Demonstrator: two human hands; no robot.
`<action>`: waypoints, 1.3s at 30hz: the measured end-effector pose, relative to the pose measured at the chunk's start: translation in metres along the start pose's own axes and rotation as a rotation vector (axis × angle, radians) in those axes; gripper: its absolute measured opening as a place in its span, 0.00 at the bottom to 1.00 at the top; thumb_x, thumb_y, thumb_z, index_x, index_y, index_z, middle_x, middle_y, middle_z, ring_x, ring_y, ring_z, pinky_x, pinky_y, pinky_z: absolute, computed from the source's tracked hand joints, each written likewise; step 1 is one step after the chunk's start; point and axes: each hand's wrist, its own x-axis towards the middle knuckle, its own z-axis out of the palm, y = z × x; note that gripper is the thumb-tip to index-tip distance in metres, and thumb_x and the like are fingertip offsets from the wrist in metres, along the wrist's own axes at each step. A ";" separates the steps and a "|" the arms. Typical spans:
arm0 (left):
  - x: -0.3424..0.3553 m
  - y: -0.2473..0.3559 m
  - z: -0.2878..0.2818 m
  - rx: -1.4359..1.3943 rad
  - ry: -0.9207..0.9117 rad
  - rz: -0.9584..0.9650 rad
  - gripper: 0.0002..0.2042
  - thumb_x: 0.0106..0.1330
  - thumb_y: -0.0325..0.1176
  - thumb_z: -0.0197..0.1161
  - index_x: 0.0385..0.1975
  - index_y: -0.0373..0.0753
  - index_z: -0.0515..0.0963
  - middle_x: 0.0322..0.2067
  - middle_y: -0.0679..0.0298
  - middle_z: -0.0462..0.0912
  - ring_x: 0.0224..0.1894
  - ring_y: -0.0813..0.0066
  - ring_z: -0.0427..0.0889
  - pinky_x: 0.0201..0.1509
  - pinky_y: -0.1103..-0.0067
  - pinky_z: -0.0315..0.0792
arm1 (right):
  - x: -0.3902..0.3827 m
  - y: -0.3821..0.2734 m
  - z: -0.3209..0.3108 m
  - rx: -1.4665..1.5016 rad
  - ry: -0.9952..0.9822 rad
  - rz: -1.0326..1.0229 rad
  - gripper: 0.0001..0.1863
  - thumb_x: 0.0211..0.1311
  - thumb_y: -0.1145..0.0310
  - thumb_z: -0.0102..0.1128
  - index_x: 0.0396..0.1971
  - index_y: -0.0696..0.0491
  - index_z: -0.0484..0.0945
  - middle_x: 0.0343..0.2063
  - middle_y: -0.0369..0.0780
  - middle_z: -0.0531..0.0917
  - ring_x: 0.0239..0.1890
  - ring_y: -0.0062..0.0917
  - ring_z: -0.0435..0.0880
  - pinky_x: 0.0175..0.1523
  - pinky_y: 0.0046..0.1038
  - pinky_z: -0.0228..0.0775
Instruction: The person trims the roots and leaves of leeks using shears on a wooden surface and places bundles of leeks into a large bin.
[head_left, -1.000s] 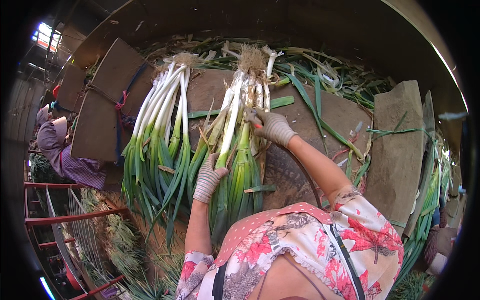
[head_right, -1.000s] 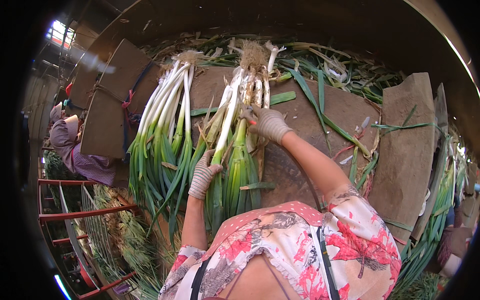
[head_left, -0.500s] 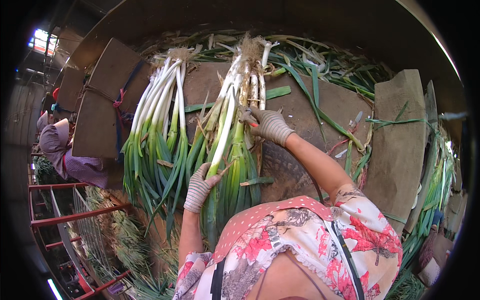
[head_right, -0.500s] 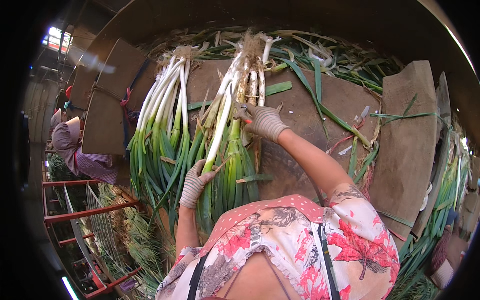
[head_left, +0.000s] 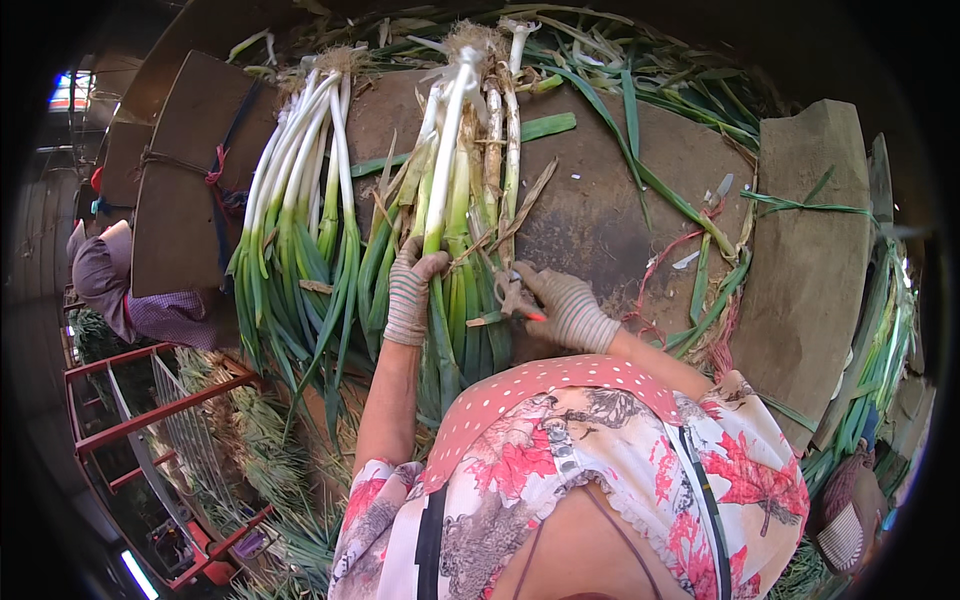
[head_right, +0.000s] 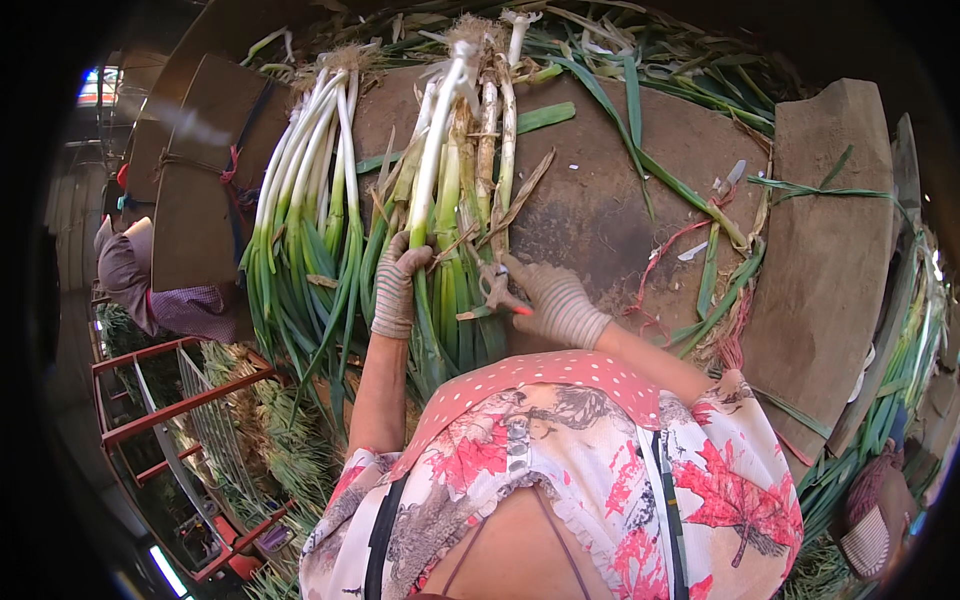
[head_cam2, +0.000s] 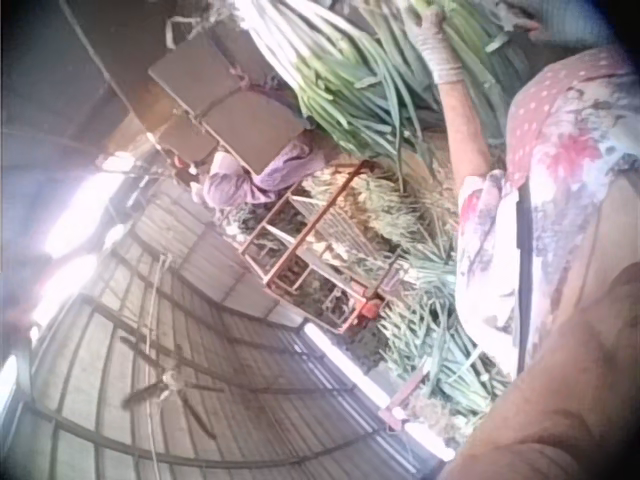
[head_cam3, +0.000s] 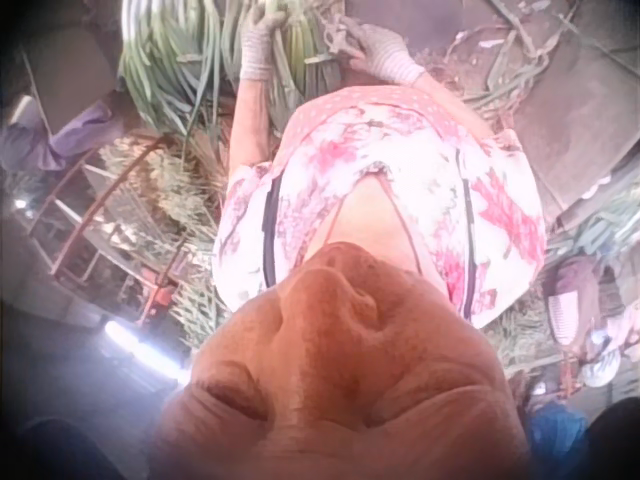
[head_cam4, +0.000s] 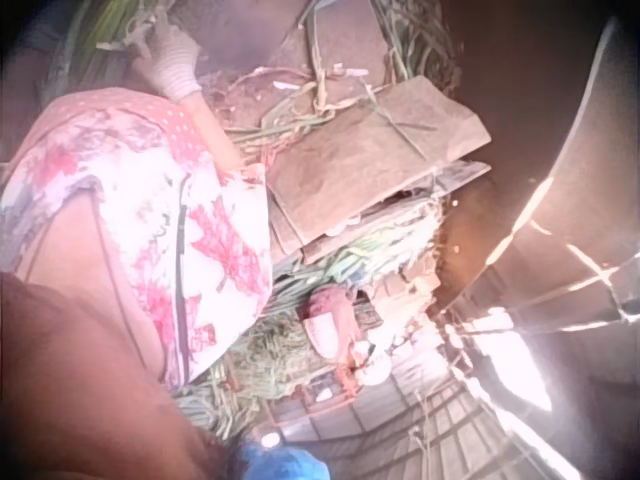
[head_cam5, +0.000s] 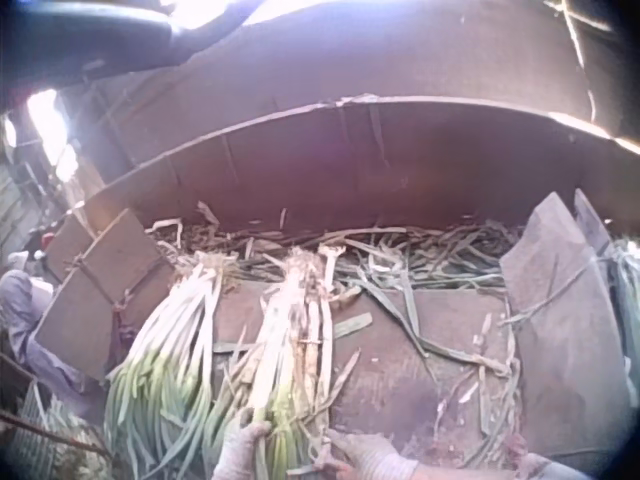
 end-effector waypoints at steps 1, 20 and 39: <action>0.004 -0.008 0.002 -0.036 0.048 -0.010 0.19 0.57 0.35 0.65 0.47 0.33 0.76 0.33 0.65 0.80 0.37 0.77 0.79 0.46 0.78 0.75 | -0.004 -0.003 0.004 -0.024 0.006 -0.008 0.49 0.47 0.58 0.69 0.70 0.53 0.56 0.44 0.51 0.82 0.44 0.47 0.83 0.50 0.43 0.76; 0.024 -0.036 0.003 0.676 0.124 -0.003 0.32 0.48 0.38 0.76 0.50 0.27 0.71 0.43 0.45 0.82 0.45 0.54 0.81 0.54 0.67 0.73 | -0.002 0.002 -0.009 0.044 0.198 -0.014 0.47 0.46 0.56 0.69 0.68 0.53 0.59 0.40 0.51 0.82 0.44 0.49 0.82 0.50 0.43 0.75; 0.024 -0.045 0.025 0.595 0.110 0.042 0.30 0.49 0.35 0.76 0.49 0.29 0.71 0.42 0.49 0.81 0.43 0.59 0.81 0.50 0.68 0.75 | 0.034 0.018 -0.012 0.010 0.253 0.099 0.45 0.47 0.57 0.68 0.67 0.54 0.61 0.43 0.50 0.83 0.47 0.45 0.83 0.52 0.41 0.75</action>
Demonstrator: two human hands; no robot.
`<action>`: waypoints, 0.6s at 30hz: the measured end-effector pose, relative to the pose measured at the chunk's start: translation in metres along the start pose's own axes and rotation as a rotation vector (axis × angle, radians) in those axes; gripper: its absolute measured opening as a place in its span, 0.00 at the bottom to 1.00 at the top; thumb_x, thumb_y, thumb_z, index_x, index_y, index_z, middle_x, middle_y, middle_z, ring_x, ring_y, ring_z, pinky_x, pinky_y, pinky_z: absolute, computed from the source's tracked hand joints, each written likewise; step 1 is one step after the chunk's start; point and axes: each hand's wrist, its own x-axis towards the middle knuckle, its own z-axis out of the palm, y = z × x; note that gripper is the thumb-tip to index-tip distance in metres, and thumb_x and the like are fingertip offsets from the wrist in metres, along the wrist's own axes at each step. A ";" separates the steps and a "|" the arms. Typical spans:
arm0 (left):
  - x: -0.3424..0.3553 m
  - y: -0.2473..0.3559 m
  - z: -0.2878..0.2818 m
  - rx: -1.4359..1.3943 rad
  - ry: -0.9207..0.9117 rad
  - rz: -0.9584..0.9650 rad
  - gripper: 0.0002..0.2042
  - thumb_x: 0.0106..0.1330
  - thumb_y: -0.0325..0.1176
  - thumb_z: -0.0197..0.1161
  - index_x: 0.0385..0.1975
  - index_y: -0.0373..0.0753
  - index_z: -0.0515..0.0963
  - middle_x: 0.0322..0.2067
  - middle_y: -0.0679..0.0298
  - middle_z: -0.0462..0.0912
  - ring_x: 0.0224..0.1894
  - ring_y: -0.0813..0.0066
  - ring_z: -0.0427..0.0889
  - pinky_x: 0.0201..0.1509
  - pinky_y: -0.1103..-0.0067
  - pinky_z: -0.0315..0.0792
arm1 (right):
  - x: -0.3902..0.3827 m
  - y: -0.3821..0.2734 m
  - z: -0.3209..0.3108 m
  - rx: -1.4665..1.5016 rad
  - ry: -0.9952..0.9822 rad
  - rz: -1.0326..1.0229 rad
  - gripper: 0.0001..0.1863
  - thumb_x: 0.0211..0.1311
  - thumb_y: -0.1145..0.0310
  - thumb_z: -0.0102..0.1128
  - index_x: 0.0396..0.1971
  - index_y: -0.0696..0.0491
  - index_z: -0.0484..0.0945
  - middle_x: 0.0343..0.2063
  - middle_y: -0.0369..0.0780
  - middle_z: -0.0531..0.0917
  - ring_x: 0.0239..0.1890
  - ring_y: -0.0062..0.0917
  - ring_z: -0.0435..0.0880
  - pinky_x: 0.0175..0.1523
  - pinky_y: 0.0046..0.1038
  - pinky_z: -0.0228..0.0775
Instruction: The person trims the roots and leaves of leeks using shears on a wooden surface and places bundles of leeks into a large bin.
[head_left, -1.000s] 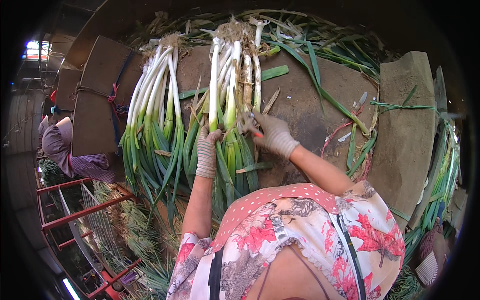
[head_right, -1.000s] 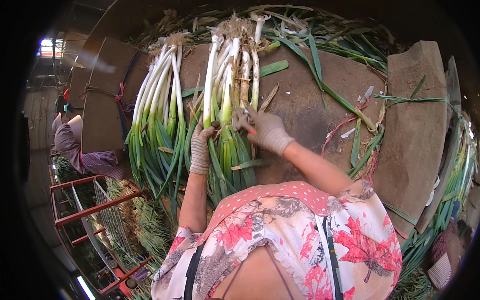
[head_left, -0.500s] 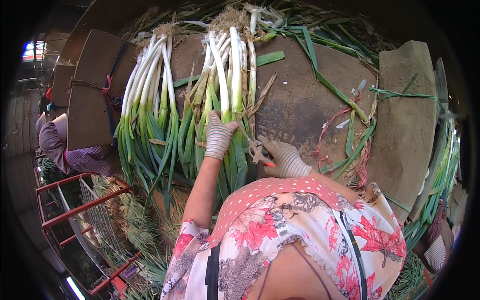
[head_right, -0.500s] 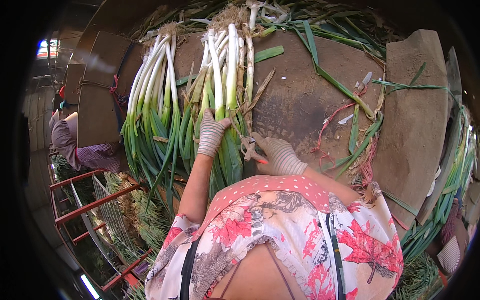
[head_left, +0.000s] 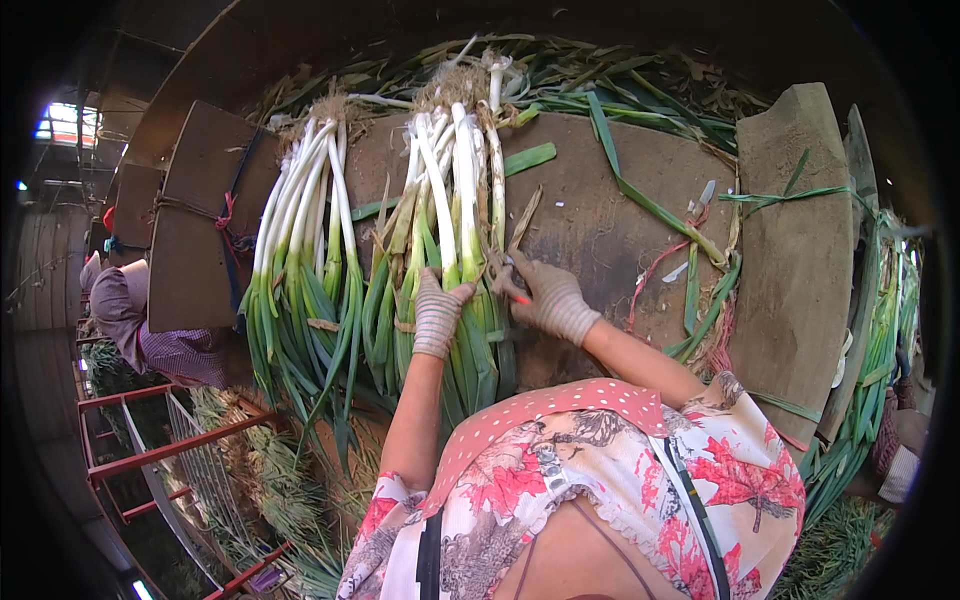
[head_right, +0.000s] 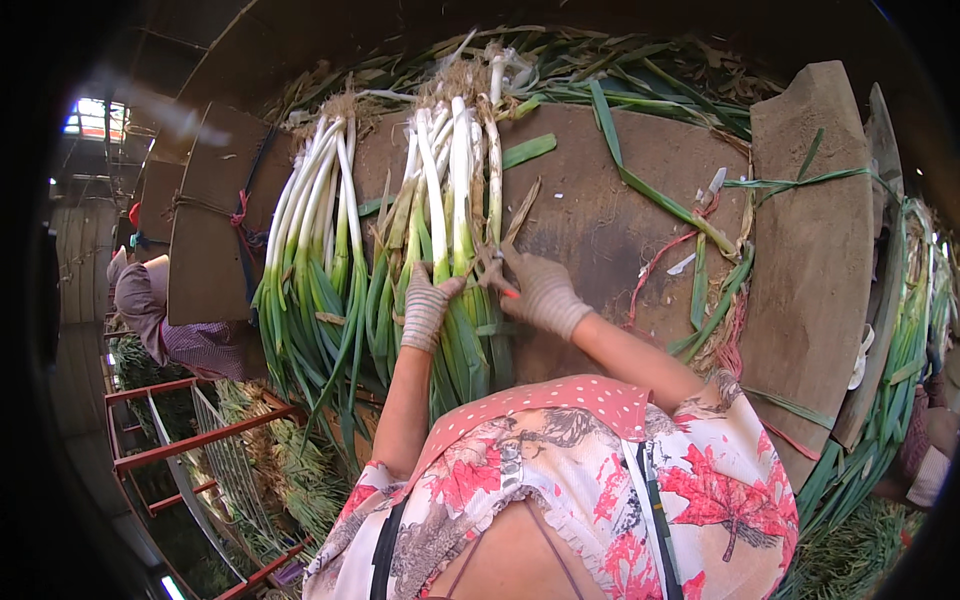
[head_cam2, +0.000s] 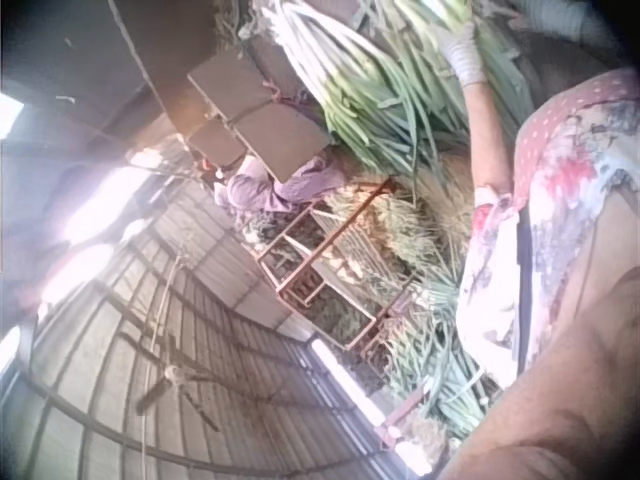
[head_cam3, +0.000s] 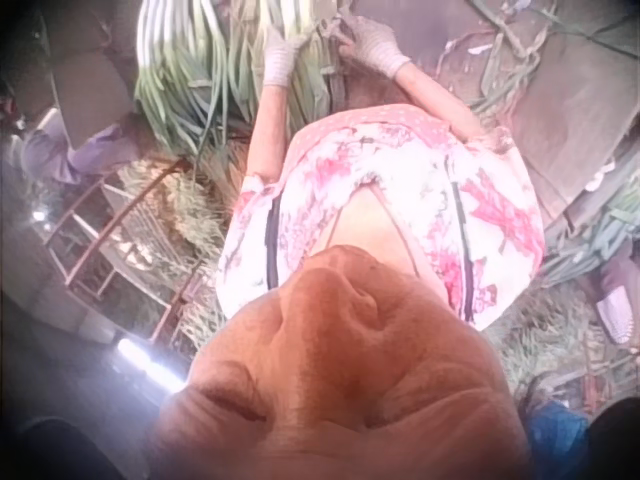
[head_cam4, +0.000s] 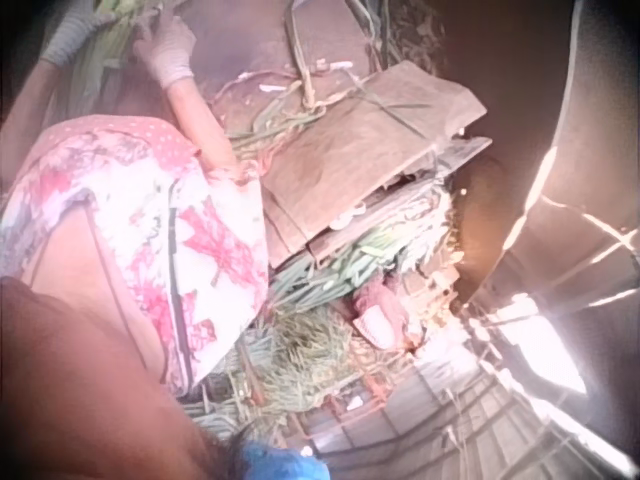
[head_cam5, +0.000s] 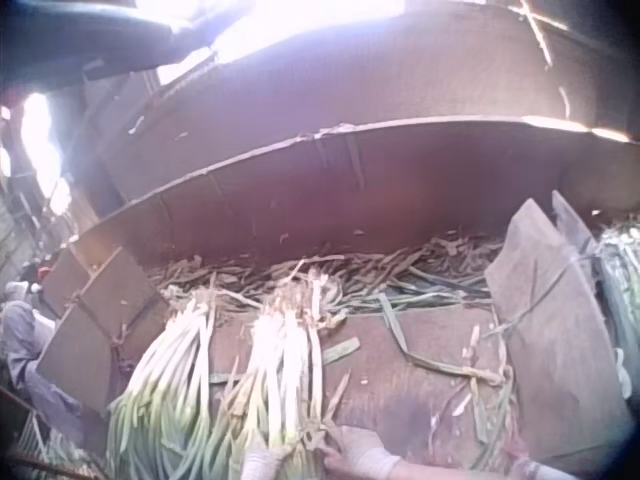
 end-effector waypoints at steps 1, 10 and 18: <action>0.000 0.000 -0.001 -0.013 -0.012 -0.009 0.30 0.49 0.35 0.76 0.50 0.29 0.71 0.43 0.49 0.81 0.43 0.59 0.80 0.50 0.68 0.75 | 0.023 0.003 -0.010 0.023 0.022 0.011 0.44 0.47 0.57 0.68 0.66 0.54 0.62 0.43 0.50 0.83 0.47 0.45 0.83 0.52 0.41 0.75; -0.003 0.019 -0.040 -0.540 -0.228 -0.140 0.46 0.49 0.30 0.73 0.68 0.21 0.56 0.57 0.50 0.73 0.51 0.66 0.79 0.54 0.74 0.75 | 0.224 0.014 -0.083 -0.039 0.047 0.055 0.32 0.50 0.50 0.64 0.53 0.53 0.77 0.42 0.50 0.86 0.46 0.43 0.85 0.51 0.41 0.75; -0.001 0.056 -0.075 -0.634 -0.395 -0.204 0.39 0.50 0.32 0.70 0.66 0.29 0.65 0.49 0.59 0.81 0.46 0.71 0.82 0.53 0.77 0.76 | 0.118 0.002 -0.060 0.133 0.012 0.028 0.40 0.52 0.53 0.67 0.68 0.42 0.67 0.39 0.48 0.86 0.41 0.41 0.86 0.48 0.39 0.77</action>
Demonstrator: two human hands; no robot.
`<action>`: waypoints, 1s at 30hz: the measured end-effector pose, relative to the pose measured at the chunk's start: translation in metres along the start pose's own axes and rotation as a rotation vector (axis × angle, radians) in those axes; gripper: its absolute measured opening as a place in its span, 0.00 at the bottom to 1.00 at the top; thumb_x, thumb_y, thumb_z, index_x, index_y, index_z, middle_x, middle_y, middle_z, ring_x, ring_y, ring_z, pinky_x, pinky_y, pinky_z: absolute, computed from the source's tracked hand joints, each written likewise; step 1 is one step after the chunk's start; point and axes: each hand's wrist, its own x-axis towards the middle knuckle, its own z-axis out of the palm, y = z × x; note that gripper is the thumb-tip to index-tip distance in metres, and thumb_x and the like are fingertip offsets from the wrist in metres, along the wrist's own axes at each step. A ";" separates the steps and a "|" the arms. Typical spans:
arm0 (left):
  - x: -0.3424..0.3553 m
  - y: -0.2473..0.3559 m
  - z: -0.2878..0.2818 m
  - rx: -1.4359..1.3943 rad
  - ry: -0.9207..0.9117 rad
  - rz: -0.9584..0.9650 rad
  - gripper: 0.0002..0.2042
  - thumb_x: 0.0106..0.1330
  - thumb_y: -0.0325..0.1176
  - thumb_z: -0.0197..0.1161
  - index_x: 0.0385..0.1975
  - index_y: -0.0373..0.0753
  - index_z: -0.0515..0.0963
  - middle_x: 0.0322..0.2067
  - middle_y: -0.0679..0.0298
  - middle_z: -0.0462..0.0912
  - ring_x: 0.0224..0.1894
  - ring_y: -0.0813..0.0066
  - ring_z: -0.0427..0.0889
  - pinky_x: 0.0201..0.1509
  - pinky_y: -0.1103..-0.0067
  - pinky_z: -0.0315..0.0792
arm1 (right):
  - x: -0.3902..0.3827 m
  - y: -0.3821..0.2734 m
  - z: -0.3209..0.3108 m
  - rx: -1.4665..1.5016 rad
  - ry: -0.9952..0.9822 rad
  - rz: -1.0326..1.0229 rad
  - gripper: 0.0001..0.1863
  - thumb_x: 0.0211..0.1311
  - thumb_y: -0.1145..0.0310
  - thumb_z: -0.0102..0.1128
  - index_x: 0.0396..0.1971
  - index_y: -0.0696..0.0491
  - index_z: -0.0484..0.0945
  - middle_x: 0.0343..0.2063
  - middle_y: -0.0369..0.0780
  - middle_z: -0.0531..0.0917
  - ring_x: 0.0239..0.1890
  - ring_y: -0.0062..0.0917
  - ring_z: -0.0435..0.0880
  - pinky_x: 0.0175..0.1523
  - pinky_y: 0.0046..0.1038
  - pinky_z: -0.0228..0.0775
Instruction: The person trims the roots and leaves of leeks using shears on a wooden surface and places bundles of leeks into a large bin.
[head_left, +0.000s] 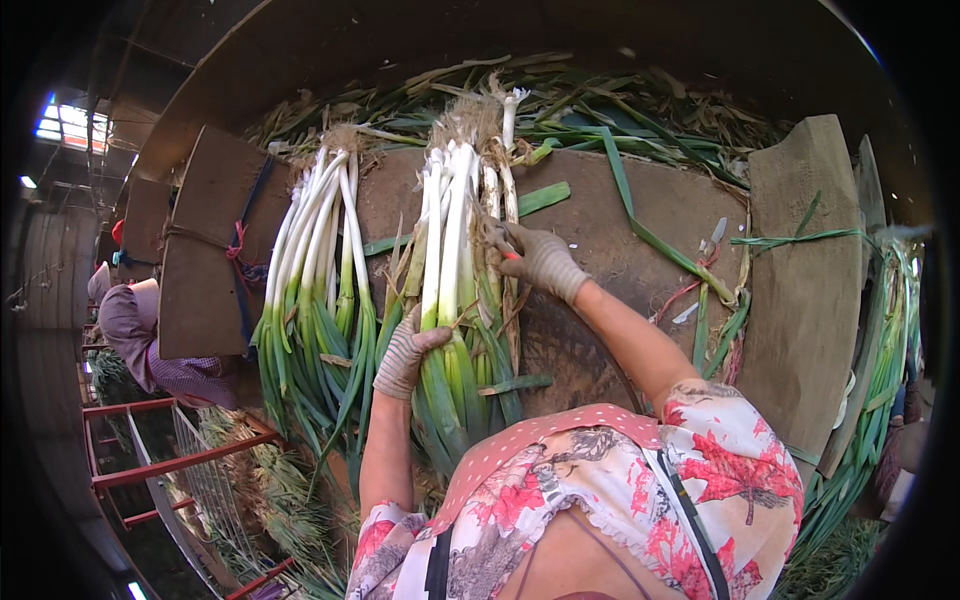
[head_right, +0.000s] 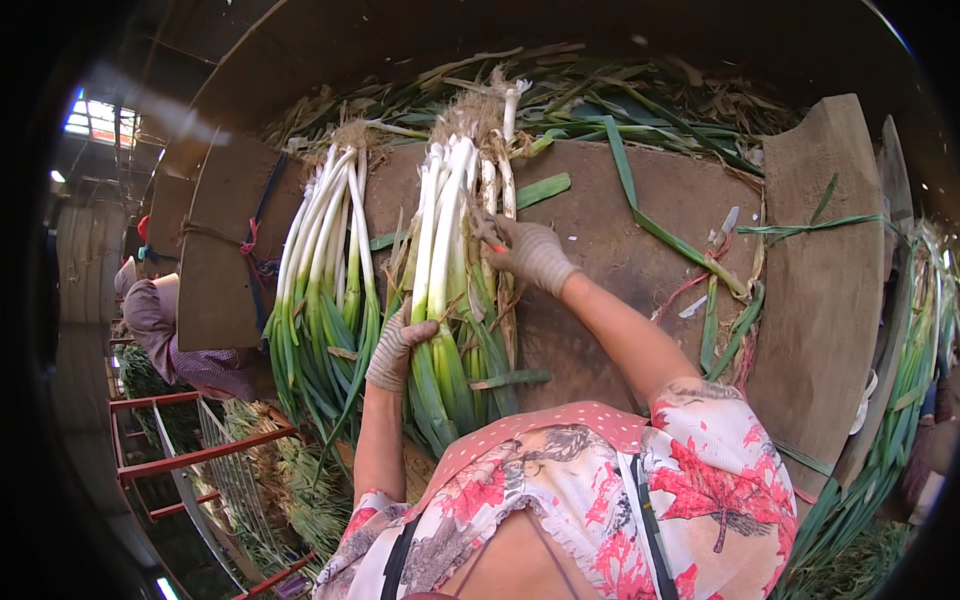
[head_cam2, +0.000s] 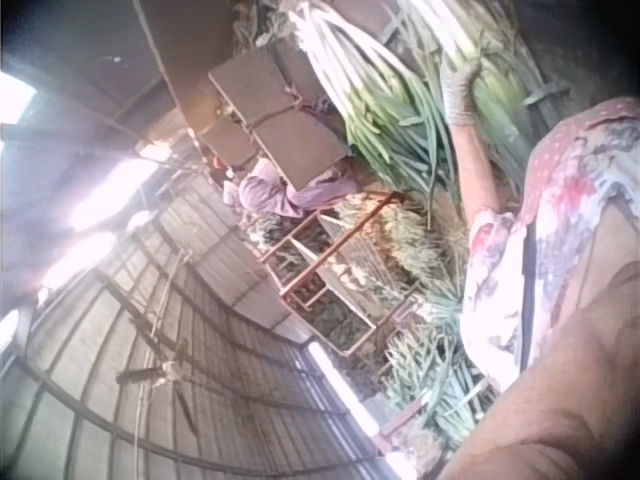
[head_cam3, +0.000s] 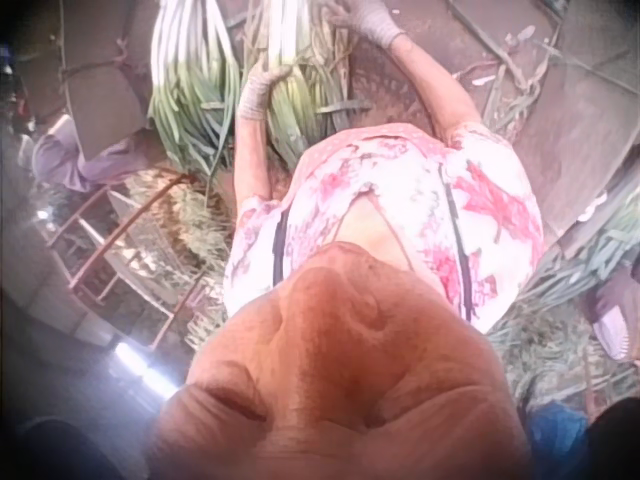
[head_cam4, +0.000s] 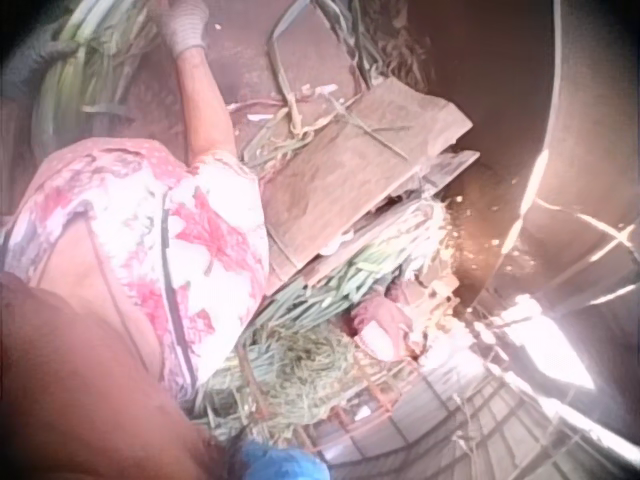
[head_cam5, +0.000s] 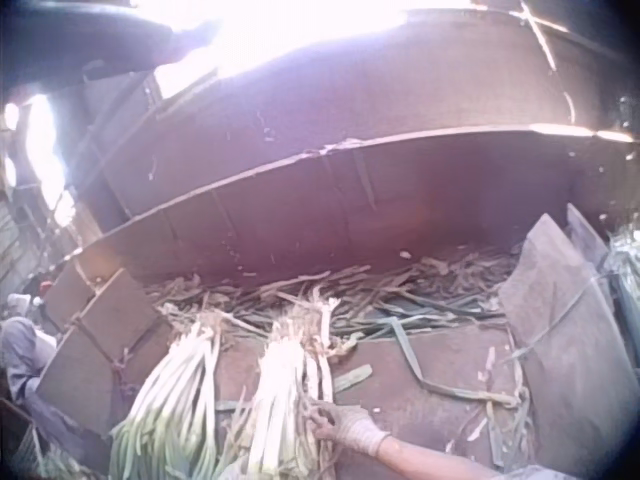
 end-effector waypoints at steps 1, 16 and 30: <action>-0.005 0.007 0.003 0.033 0.006 0.011 0.38 0.50 0.32 0.69 0.65 0.31 0.66 0.50 0.59 0.81 0.47 0.71 0.81 0.53 0.76 0.75 | -0.024 -0.001 0.002 0.060 0.049 -0.010 0.40 0.52 0.53 0.67 0.69 0.40 0.66 0.38 0.48 0.86 0.40 0.42 0.86 0.47 0.40 0.77; -0.091 0.013 0.060 0.029 -0.195 -0.101 0.44 0.43 0.35 0.70 0.67 0.34 0.66 0.47 0.63 0.81 0.45 0.71 0.80 0.52 0.78 0.75 | 0.056 0.037 -0.008 0.378 0.331 0.214 0.57 0.58 0.47 0.66 0.75 0.57 0.39 0.72 0.52 0.56 0.74 0.40 0.56 0.77 0.36 0.48; -0.088 -0.016 0.048 -0.115 -0.223 -0.207 0.36 0.43 0.40 0.73 0.55 0.30 0.73 0.28 0.59 0.80 0.29 0.66 0.79 0.34 0.74 0.72 | 0.048 0.203 -0.241 -0.189 0.890 0.626 0.24 0.50 0.49 0.72 0.43 0.50 0.84 0.37 0.45 0.87 0.43 0.36 0.87 0.46 0.37 0.77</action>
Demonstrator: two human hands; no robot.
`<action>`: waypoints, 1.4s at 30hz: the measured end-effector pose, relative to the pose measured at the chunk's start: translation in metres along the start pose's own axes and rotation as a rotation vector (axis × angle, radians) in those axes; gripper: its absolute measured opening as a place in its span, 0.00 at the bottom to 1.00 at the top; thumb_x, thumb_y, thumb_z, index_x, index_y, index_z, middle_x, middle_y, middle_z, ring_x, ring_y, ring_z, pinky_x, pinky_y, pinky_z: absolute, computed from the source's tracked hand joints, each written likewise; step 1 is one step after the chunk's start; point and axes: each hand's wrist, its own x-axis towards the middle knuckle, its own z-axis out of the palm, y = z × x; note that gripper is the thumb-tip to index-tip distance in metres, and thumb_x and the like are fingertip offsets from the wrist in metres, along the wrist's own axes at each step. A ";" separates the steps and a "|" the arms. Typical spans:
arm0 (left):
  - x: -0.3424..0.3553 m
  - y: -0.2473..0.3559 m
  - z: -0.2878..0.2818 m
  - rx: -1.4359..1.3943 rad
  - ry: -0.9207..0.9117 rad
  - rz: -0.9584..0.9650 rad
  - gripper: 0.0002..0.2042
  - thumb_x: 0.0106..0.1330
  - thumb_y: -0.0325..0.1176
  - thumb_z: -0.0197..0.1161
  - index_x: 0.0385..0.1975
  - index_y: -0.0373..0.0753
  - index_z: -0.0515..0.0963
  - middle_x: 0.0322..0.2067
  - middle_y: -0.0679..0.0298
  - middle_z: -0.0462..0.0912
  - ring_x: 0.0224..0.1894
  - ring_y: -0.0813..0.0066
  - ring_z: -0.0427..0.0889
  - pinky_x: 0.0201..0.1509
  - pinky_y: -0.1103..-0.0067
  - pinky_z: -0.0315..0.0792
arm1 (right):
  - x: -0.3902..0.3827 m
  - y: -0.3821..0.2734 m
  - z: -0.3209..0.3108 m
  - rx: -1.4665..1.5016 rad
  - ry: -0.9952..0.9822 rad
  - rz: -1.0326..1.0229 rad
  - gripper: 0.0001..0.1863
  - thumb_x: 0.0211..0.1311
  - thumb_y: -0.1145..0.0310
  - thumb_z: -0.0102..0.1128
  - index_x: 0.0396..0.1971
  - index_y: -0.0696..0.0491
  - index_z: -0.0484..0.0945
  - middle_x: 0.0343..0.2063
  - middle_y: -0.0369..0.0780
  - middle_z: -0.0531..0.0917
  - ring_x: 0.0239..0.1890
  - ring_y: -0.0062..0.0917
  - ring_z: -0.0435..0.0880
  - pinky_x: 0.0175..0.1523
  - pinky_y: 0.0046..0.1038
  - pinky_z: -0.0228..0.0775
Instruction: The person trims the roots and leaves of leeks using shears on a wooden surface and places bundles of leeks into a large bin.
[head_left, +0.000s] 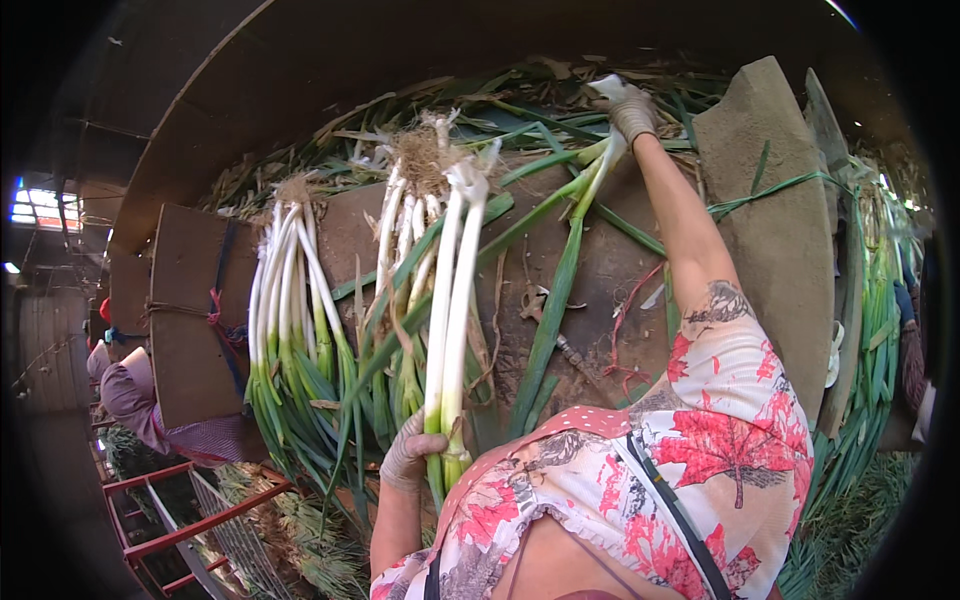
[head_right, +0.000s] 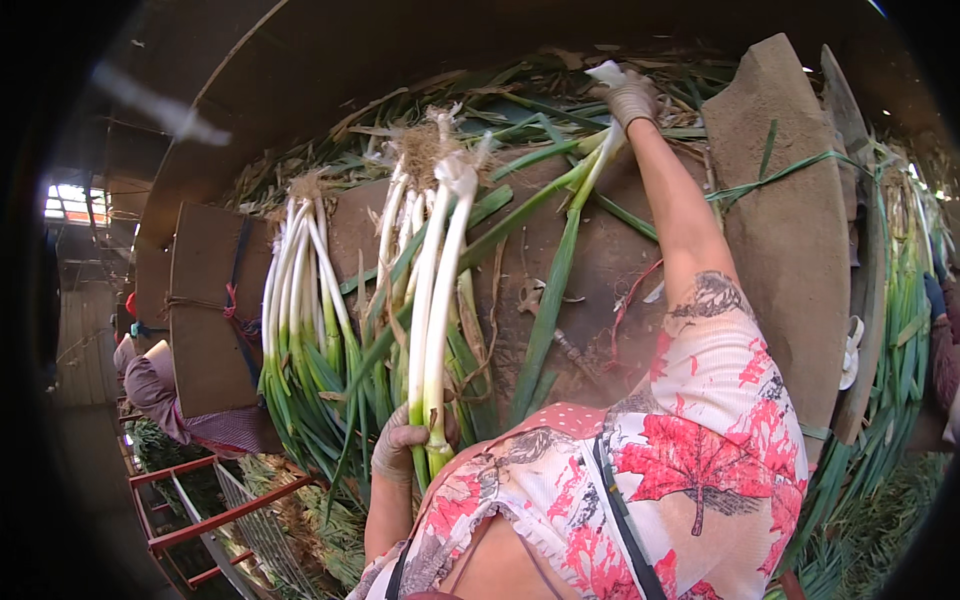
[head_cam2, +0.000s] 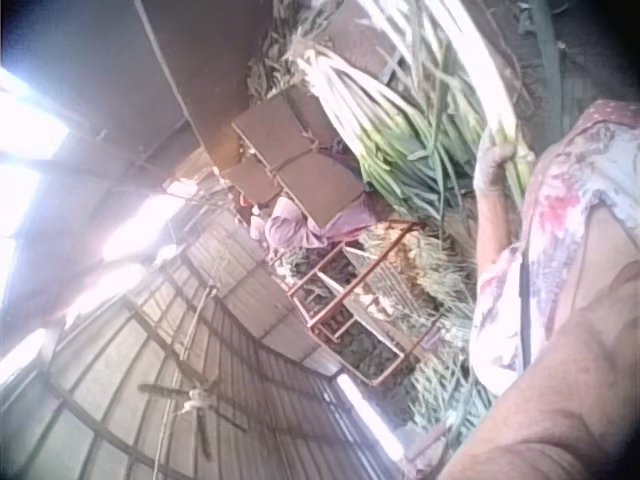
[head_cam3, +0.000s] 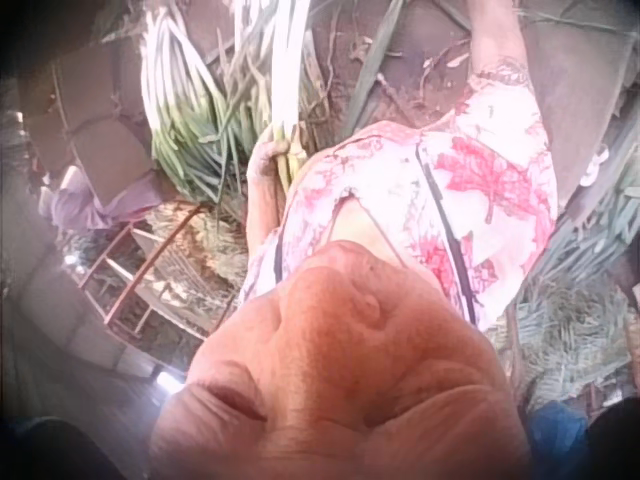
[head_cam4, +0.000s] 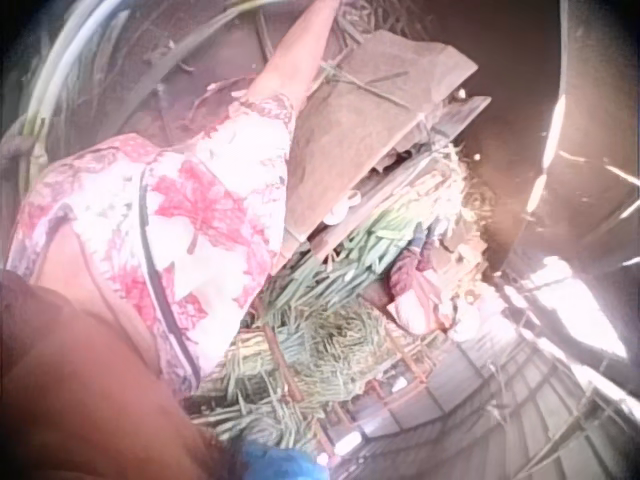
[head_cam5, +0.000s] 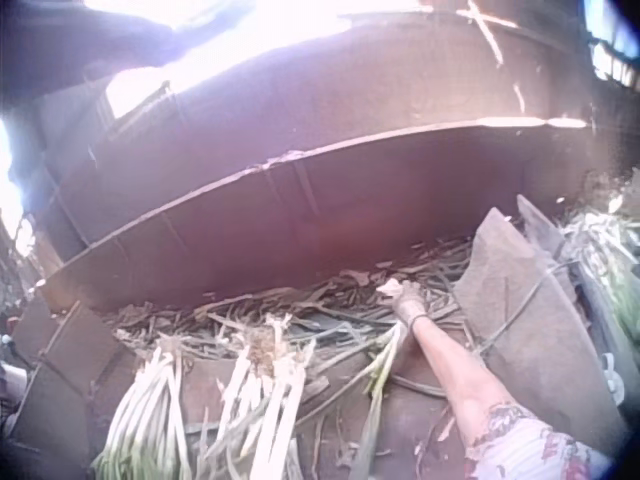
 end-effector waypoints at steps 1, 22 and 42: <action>0.004 0.001 0.000 0.007 0.008 0.006 0.36 0.44 0.38 0.72 0.56 0.30 0.72 0.27 0.58 0.79 0.28 0.65 0.79 0.35 0.72 0.73 | -0.014 -0.004 -0.008 0.259 -0.139 -0.372 0.39 0.42 0.44 0.78 0.54 0.48 0.79 0.46 0.45 0.84 0.53 0.38 0.83 0.53 0.39 0.76; -0.031 -0.026 0.009 -0.096 -0.049 0.049 0.38 0.41 0.35 0.74 0.56 0.26 0.72 0.28 0.55 0.81 0.26 0.67 0.79 0.31 0.76 0.73 | -0.110 -0.038 0.043 0.084 -0.092 -0.842 0.48 0.43 0.63 0.77 0.68 0.51 0.64 0.64 0.48 0.71 0.64 0.42 0.72 0.69 0.34 0.64; -0.242 0.215 -0.195 0.756 0.773 0.357 0.32 0.52 0.44 0.66 0.58 0.35 0.73 0.34 0.68 0.79 0.32 0.81 0.77 0.36 0.82 0.73 | -0.153 -0.023 0.025 0.238 0.039 -0.743 0.34 0.61 0.60 0.67 0.67 0.47 0.68 0.66 0.45 0.71 0.68 0.41 0.68 0.70 0.38 0.61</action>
